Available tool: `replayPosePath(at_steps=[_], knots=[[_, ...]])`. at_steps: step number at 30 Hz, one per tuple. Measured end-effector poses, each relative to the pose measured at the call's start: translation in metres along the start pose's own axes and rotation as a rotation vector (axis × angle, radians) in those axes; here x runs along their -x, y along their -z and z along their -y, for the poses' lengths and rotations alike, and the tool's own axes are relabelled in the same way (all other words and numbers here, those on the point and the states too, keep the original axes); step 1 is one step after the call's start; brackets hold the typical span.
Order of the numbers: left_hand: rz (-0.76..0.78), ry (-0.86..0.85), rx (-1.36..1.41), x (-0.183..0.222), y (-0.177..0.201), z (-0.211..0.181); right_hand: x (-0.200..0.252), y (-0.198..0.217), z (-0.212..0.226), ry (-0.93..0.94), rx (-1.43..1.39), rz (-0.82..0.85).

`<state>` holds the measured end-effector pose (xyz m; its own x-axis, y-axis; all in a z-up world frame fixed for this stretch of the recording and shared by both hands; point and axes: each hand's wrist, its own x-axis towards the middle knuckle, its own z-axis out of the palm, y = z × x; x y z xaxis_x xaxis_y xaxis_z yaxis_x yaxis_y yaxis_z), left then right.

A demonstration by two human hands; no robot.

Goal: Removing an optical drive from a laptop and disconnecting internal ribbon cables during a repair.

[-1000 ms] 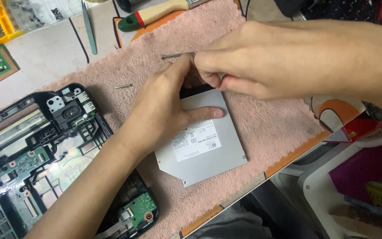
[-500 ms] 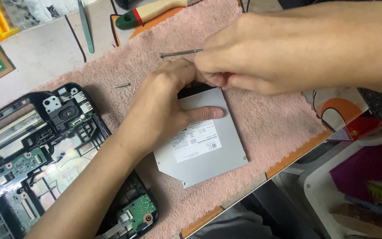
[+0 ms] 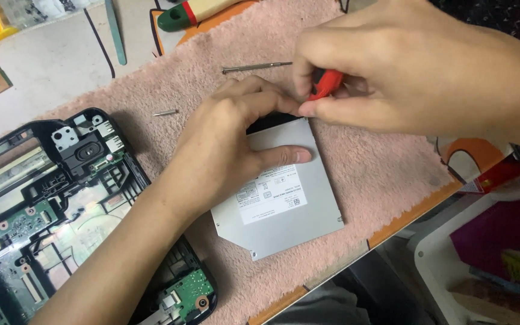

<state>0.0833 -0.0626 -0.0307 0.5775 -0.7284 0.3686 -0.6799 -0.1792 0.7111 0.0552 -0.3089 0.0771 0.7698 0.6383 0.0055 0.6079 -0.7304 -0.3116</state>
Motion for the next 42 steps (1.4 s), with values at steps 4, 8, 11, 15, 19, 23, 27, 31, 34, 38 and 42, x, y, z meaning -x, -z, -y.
replayPosePath(at_steps=[4, 8, 11, 15, 19, 23, 27, 31, 34, 38, 42], knots=[[0.005, 0.018, -0.013, 0.001, 0.001, -0.002, 0.009, -0.005, -0.005, -0.125, 0.057, -0.009], [0.002, 0.016, -0.005, 0.001, 0.0, 0.0, 0.011, -0.008, -0.002, -0.205, 0.073, -0.015], [-0.003, 0.005, -0.003, 0.001, -0.001, 0.0, 0.011, -0.01, -0.004, -0.22, 0.096, -0.018], [-0.003, 0.013, -0.024, 0.002, -0.001, 0.001, 0.013, -0.014, -0.008, -0.125, 0.134, -0.067], [0.005, 0.004, 0.006, 0.001, 0.0, -0.001, 0.015, -0.013, -0.007, -0.099, 0.098, -0.07], [0.01, 0.027, 0.001, 0.0, 0.001, -0.003, 0.015, -0.013, -0.011, -0.061, 0.113, -0.084], [0.022, 0.057, 0.001, 0.001, 0.0, -0.002, 0.015, -0.013, -0.01, -0.05, 0.106, -0.088], [0.015, 0.047, 0.001, 0.0, 0.001, -0.003, 0.014, -0.012, -0.007, -0.078, 0.091, -0.075], [0.023, 0.043, 0.012, 0.0, 0.001, -0.002, 0.013, -0.012, -0.006, -0.047, 0.058, -0.088], [0.012, 0.028, 0.005, 0.0, 0.0, -0.001, 0.014, -0.012, -0.008, -0.001, 0.044, -0.105], [0.012, 0.008, 0.009, -0.001, 0.001, -0.003, 0.015, -0.012, -0.011, 0.019, 0.062, -0.086]])
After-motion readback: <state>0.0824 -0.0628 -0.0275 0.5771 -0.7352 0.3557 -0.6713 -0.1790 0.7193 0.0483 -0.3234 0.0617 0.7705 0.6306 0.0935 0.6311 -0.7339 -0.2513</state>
